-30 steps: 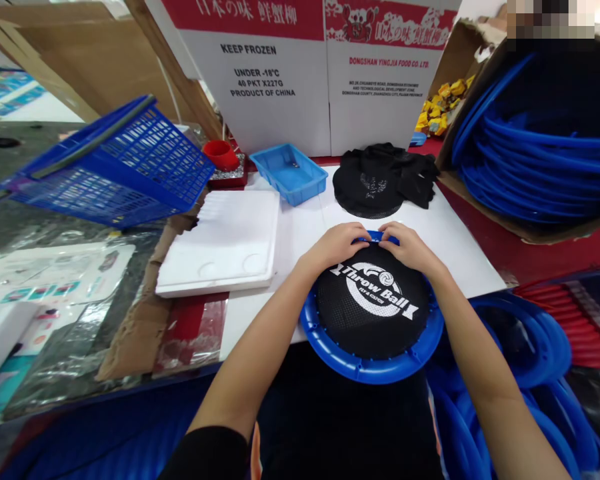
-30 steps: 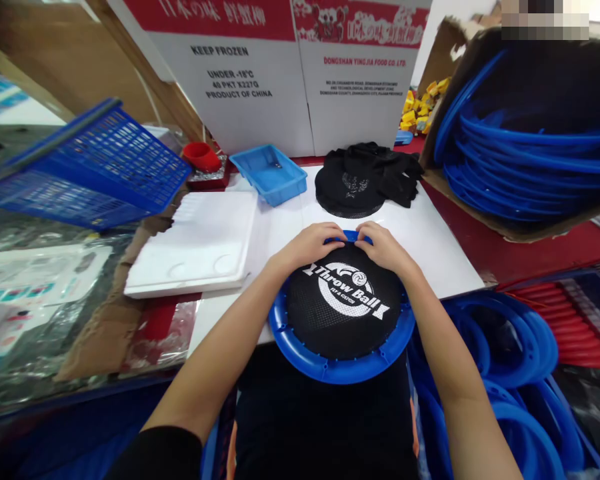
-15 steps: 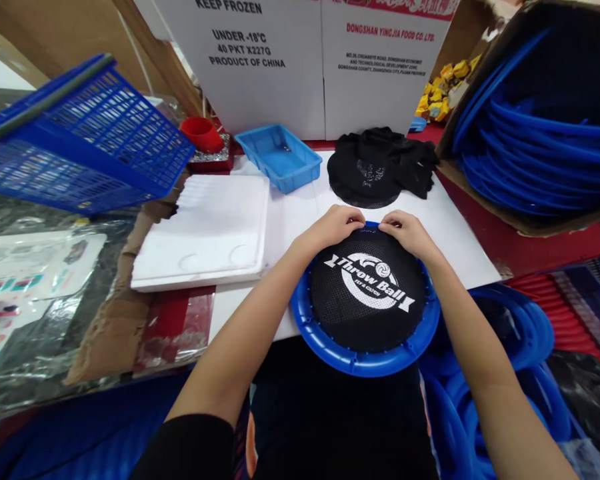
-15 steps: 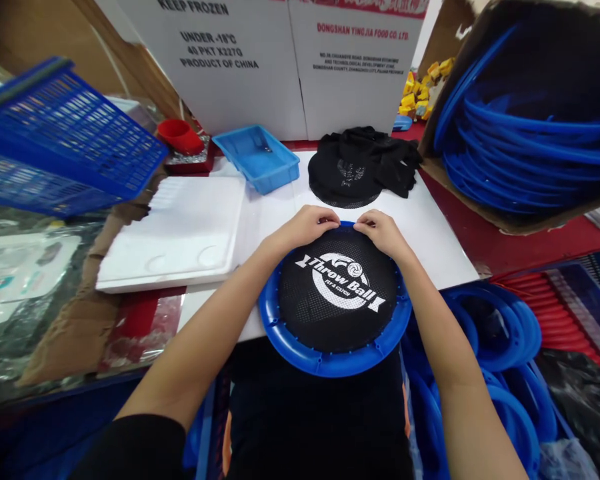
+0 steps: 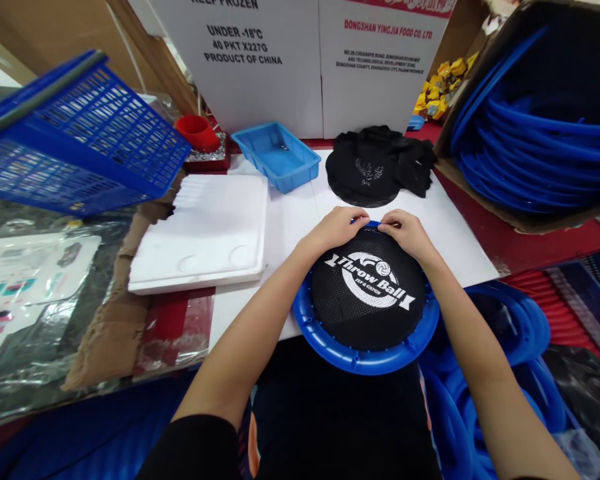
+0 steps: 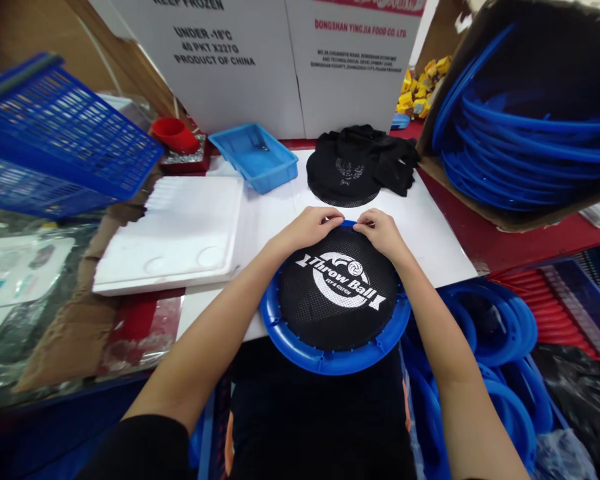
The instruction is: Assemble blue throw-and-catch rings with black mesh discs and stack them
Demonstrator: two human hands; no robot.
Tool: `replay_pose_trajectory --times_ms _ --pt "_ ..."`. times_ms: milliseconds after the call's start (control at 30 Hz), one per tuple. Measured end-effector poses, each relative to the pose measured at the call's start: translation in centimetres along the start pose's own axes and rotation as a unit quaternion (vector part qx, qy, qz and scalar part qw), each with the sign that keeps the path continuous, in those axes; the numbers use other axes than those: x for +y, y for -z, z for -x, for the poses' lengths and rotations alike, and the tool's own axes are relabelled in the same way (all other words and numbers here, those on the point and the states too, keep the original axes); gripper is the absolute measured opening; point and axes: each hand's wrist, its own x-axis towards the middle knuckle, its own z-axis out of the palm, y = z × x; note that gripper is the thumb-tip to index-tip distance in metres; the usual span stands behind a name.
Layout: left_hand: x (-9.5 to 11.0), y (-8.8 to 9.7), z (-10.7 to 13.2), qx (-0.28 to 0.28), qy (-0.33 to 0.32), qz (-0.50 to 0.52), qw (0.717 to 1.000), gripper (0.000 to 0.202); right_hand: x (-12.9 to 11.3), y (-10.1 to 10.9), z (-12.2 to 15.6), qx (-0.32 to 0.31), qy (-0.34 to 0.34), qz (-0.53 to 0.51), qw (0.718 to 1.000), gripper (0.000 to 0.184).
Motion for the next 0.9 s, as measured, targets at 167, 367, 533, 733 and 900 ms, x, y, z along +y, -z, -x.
replay_pose_trajectory --times_ms 167,367,533,733,900 --pt "0.4 -0.9 -0.2 -0.003 0.034 -0.009 0.999 0.016 0.0 0.0 -0.1 0.0 -0.005 -0.008 1.0 0.02" --pt "0.5 -1.5 -0.2 0.039 0.063 -0.017 0.997 0.014 0.8 0.3 -0.6 -0.021 -0.05 -0.022 0.998 0.024" --pt "1.0 -1.8 -0.1 0.054 0.092 -0.049 0.993 0.016 1.6 0.1 -0.9 -0.026 -0.08 -0.048 0.995 0.026" --pt "1.3 -1.8 0.1 0.048 0.095 -0.094 0.99 0.021 1.4 -0.2 -1.0 -0.028 -0.119 -0.087 0.989 0.03" --pt "1.4 -1.7 0.3 0.037 0.072 -0.111 0.991 0.02 1.8 -0.5 -1.2 -0.026 -0.107 -0.085 0.99 0.032"
